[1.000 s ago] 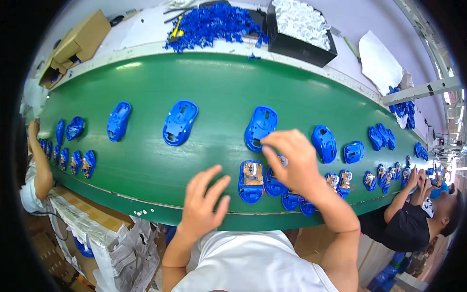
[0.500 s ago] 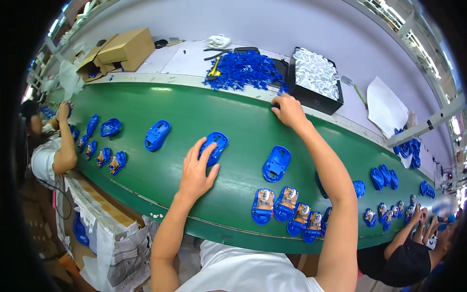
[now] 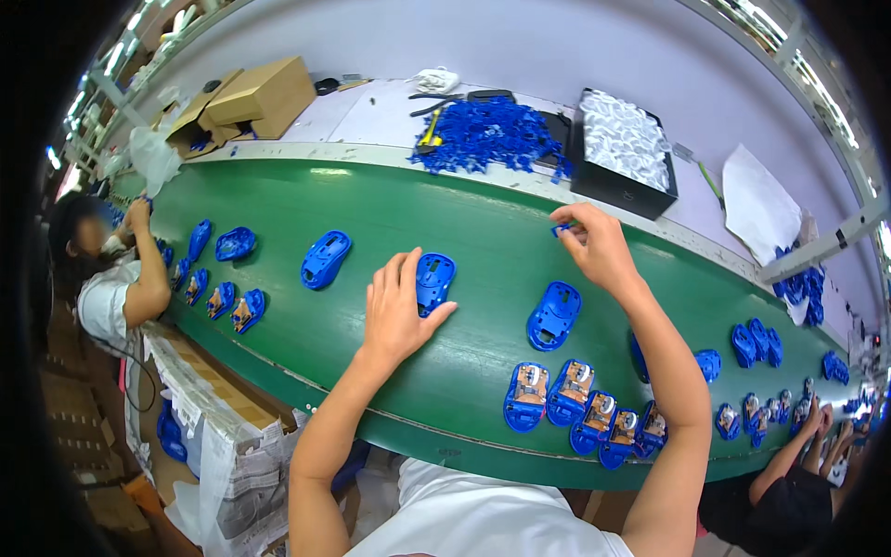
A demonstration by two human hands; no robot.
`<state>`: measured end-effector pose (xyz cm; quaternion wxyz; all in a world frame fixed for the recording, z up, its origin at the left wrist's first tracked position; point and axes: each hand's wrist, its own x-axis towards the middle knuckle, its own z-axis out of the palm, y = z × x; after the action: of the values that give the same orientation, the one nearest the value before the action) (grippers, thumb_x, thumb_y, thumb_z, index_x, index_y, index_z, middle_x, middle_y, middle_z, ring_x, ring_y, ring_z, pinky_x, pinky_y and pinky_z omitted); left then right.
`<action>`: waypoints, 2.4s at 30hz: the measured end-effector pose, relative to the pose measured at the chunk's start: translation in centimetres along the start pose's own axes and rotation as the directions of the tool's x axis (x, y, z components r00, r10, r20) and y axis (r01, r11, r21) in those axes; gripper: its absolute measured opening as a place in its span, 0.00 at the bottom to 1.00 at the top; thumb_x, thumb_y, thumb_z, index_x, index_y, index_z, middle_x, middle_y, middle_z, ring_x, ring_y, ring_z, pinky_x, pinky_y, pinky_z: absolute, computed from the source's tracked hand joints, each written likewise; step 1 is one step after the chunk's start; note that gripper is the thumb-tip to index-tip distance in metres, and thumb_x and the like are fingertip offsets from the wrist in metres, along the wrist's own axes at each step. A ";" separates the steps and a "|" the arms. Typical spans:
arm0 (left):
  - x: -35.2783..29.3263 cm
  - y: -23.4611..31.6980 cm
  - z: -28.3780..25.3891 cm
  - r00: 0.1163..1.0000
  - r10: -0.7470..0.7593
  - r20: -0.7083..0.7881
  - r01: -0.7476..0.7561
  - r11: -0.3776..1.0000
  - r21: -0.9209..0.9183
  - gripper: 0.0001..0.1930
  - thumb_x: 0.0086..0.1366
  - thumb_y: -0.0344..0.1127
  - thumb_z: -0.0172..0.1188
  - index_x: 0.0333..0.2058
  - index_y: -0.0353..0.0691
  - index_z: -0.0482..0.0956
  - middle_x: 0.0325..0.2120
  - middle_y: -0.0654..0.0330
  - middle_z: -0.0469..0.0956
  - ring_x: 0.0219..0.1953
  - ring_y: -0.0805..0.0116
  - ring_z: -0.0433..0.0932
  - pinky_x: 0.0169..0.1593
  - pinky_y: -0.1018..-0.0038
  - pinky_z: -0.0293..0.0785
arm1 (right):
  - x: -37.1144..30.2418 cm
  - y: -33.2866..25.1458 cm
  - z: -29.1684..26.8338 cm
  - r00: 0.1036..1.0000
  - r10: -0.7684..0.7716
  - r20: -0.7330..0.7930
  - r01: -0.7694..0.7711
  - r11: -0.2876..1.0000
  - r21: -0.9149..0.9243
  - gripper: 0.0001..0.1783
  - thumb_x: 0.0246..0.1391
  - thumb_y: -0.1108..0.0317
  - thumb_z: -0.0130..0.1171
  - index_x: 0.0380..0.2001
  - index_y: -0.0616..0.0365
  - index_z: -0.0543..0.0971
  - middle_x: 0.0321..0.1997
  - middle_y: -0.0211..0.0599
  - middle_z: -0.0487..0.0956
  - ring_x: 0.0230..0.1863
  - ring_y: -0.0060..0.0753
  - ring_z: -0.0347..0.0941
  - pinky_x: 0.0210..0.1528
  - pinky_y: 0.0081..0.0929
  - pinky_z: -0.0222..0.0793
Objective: Assembling components into blue plastic casings at an assembly line.
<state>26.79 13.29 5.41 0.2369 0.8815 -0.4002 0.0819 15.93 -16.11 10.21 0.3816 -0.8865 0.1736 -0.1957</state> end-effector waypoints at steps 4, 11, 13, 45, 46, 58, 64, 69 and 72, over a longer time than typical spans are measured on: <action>0.3 -1.8 -1.0 0.999 0.031 -0.021 -0.032 0.999 -0.038 0.37 0.57 0.50 0.70 0.60 0.36 0.70 0.56 0.47 0.71 0.55 0.48 0.71 0.57 0.56 0.67 | -1.9 -2.2 -1.4 0.996 -0.082 0.028 0.080 0.995 0.063 0.09 0.53 0.79 0.63 0.39 0.63 0.83 0.39 0.32 0.84 0.30 0.22 0.74 0.37 0.19 0.73; -3.6 -7.3 -7.9 0.928 -0.295 -0.228 0.287 0.956 -0.066 0.23 0.60 0.37 0.65 0.54 0.39 0.76 0.56 0.52 0.73 0.55 0.52 0.72 0.58 0.59 0.69 | -9.2 0.3 -9.3 0.976 0.214 -0.045 -0.203 0.964 0.173 0.07 0.50 0.78 0.64 0.35 0.62 0.83 0.30 0.30 0.80 0.28 0.20 0.71 0.33 0.16 0.69; -5.5 -7.9 -9.1 0.857 -0.451 -0.249 0.443 0.892 -0.089 0.23 0.60 0.35 0.64 0.54 0.39 0.76 0.56 0.52 0.73 0.56 0.52 0.72 0.59 0.60 0.69 | -10.6 1.0 -10.6 0.959 0.282 0.008 -0.272 0.916 0.294 0.06 0.51 0.78 0.63 0.34 0.63 0.82 0.29 0.29 0.79 0.28 0.20 0.71 0.32 0.16 0.69; -3.7 -22.1 -10.4 0.423 -0.599 -0.680 0.799 0.600 -0.032 0.25 0.65 0.44 0.57 0.56 0.35 0.74 0.65 0.40 0.64 0.67 0.32 0.58 0.67 0.44 0.59 | 13.2 19.4 -12.6 0.976 -0.106 -0.192 0.021 0.917 -0.398 0.07 0.55 0.69 0.61 0.34 0.61 0.80 0.31 0.38 0.82 0.32 0.36 0.78 0.39 0.31 0.73; -3.0 -23.5 -10.8 0.417 -0.641 -0.644 0.838 0.545 0.000 0.25 0.65 0.44 0.56 0.56 0.34 0.74 0.64 0.40 0.64 0.67 0.32 0.59 0.67 0.45 0.59 | 12.8 19.5 -12.8 0.976 -0.104 -0.193 0.015 0.911 -0.413 0.07 0.56 0.69 0.61 0.34 0.62 0.80 0.31 0.37 0.82 0.32 0.36 0.78 0.40 0.31 0.73; 0.2 -33.5 -15.9 0.381 -0.810 -0.447 0.922 0.369 0.116 0.30 0.67 0.52 0.52 0.59 0.34 0.72 0.66 0.38 0.62 0.69 0.35 0.57 0.70 0.47 0.54 | 12.4 19.9 -12.9 0.973 -0.070 -0.219 -0.021 0.921 -0.390 0.08 0.58 0.69 0.59 0.36 0.64 0.81 0.30 0.40 0.81 0.29 0.35 0.76 0.38 0.29 0.72; -0.4 -37.8 -15.0 0.341 -0.796 -0.500 0.936 0.243 0.253 0.36 0.70 0.59 0.44 0.67 0.39 0.66 0.70 0.41 0.57 0.71 0.36 0.54 0.69 0.45 0.54 | 12.9 20.9 -12.5 0.974 -0.087 -0.210 -0.001 0.923 -0.386 0.08 0.58 0.70 0.58 0.36 0.64 0.80 0.28 0.39 0.80 0.28 0.33 0.74 0.37 0.28 0.71; 0.1 -39.6 -15.7 0.320 -0.810 -0.491 0.937 0.196 0.288 0.40 0.70 0.65 0.40 0.71 0.45 0.60 0.73 0.43 0.52 0.72 0.37 0.53 0.69 0.44 0.55 | 12.4 19.7 -12.5 0.983 -0.005 -0.186 -0.071 0.914 -0.399 0.08 0.59 0.70 0.57 0.36 0.64 0.80 0.27 0.37 0.79 0.27 0.31 0.71 0.36 0.27 0.69; 0.9 -39.7 -16.2 0.299 -0.836 -0.459 0.946 0.197 0.256 0.39 0.69 0.66 0.39 0.71 0.47 0.61 0.73 0.45 0.52 0.72 0.37 0.52 0.69 0.41 0.53 | 12.3 20.5 -13.1 0.981 -0.035 -0.189 -0.043 0.919 -0.392 0.08 0.59 0.70 0.57 0.36 0.64 0.80 0.27 0.37 0.78 0.27 0.30 0.70 0.35 0.27 0.68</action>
<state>57.67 43.03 5.91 0.0522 0.9584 0.2528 0.1217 17.02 -42.97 5.88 0.1773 -0.9216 0.2474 -0.2408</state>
